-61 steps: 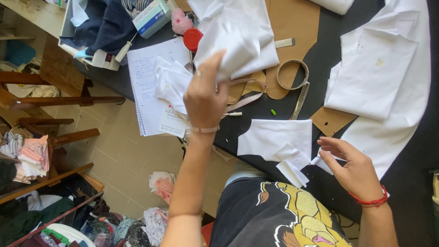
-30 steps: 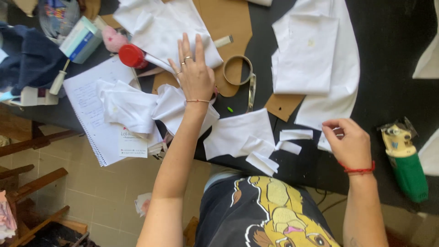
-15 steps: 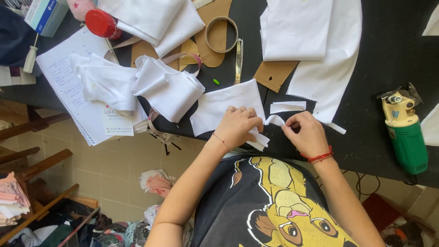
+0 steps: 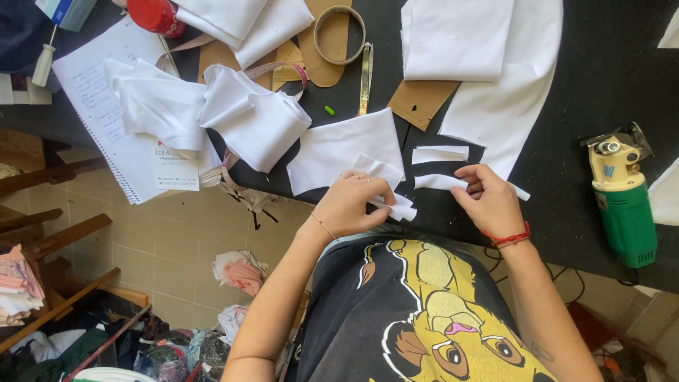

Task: The person marks a cardboard pattern with a pen, then uses a green electric rotary cutter to cut white fabric pieces on a black table. They repeatedly cut strips and shapes from the fabric, stacking the finished pieces and moving scraps aside.

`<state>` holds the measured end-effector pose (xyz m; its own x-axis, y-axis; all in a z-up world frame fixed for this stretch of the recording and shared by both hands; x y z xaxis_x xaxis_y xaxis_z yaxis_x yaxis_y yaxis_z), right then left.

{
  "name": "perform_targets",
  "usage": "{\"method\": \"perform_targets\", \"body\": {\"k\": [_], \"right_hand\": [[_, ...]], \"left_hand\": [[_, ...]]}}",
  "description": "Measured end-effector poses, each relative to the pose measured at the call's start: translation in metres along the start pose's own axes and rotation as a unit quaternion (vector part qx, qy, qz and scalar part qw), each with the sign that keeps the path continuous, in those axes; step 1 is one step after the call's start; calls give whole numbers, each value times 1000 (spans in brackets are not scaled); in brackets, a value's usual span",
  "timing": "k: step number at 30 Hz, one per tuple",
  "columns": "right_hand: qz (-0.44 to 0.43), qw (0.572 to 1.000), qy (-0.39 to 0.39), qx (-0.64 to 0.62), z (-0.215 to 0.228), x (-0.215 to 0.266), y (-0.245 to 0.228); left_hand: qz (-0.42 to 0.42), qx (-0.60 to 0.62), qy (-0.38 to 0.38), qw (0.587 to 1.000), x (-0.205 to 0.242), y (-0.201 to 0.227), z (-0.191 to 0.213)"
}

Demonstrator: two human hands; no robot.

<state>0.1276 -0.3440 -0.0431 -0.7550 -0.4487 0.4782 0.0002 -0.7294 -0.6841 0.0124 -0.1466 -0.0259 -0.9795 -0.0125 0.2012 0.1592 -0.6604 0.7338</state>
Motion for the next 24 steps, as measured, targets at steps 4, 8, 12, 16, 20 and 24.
{"method": "perform_targets", "body": {"k": [4, 8, 12, 16, 20, 24], "right_hand": [[65, 997, 36, 31, 2, 8, 0], [152, 976, 111, 112, 4, 16, -21], [149, 968, 80, 185, -10, -3, 3], [131, 968, 7, 213, -18, -17, 17], [101, 988, -26, 115, -5, -2, -36], [293, 952, 86, -12, -23, 4, -84]], "left_hand": [[125, 221, -46, 966, 10, 2, 16], [137, 178, -80, 971, 13, 0, 16], [58, 91, -68, 992, 9, -10, -7], [-24, -135, 50, 989, 5, -21, -23], [62, -37, 157, 985, 4, -35, 10], [235, 103, 196, 946, 10, -54, 22]]}}
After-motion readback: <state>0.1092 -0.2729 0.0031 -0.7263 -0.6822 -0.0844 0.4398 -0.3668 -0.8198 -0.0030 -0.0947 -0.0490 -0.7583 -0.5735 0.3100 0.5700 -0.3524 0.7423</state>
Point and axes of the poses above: each hand's wrist, its own x-axis away from the middle knuckle, its own z-axis out of the back of the hand, y = z × x, the point moved 3 cm from there along -x, towards the middle knuckle, and after that the axes turned 1 degree about z, right-handed, at the moved point
